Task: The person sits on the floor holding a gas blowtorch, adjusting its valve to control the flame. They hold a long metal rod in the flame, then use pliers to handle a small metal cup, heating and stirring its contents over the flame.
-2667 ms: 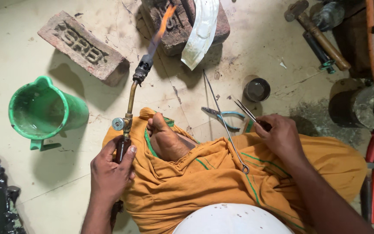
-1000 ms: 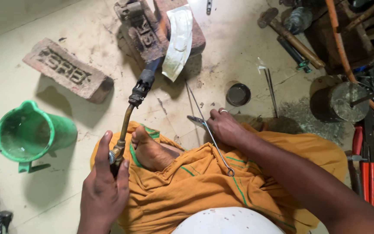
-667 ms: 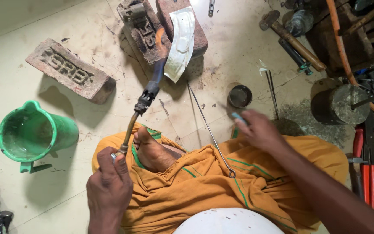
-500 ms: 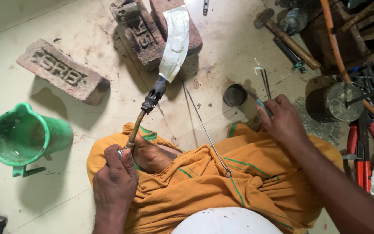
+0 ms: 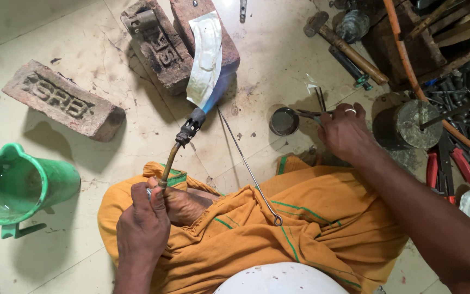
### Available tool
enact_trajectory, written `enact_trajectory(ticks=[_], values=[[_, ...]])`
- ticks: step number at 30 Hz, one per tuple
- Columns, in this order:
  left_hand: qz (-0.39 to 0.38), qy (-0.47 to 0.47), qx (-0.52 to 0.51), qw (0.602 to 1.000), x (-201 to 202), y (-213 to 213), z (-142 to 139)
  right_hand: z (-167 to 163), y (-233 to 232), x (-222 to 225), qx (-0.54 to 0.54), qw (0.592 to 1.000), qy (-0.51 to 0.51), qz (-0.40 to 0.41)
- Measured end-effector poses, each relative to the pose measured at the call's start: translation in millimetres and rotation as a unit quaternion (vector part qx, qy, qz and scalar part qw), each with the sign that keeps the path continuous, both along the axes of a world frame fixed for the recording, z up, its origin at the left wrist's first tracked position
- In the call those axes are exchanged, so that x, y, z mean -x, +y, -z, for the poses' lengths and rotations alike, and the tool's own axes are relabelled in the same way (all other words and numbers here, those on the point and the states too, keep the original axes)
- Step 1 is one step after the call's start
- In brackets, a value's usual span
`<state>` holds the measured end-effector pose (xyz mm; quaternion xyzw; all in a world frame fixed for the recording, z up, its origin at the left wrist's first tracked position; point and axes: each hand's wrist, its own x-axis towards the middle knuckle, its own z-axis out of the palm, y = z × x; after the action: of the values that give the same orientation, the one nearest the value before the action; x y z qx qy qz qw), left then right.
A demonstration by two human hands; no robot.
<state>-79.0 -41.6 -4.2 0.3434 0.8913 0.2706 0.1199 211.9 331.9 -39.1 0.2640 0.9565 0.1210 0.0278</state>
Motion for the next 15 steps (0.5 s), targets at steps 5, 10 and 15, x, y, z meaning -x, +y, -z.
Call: enact_trajectory(ticks=[5,10,15], values=[[0.011,-0.083,-0.069,0.994,2,-5,1,8,4,9,0.028,0.998,-0.051,0.024],[0.013,-0.147,-0.123,0.981,9,-7,6,-14,4,31,0.157,0.984,-0.038,0.076],[-0.027,-0.264,-0.122,0.957,13,-11,10,-86,-4,67,0.245,0.96,-0.081,0.108]])
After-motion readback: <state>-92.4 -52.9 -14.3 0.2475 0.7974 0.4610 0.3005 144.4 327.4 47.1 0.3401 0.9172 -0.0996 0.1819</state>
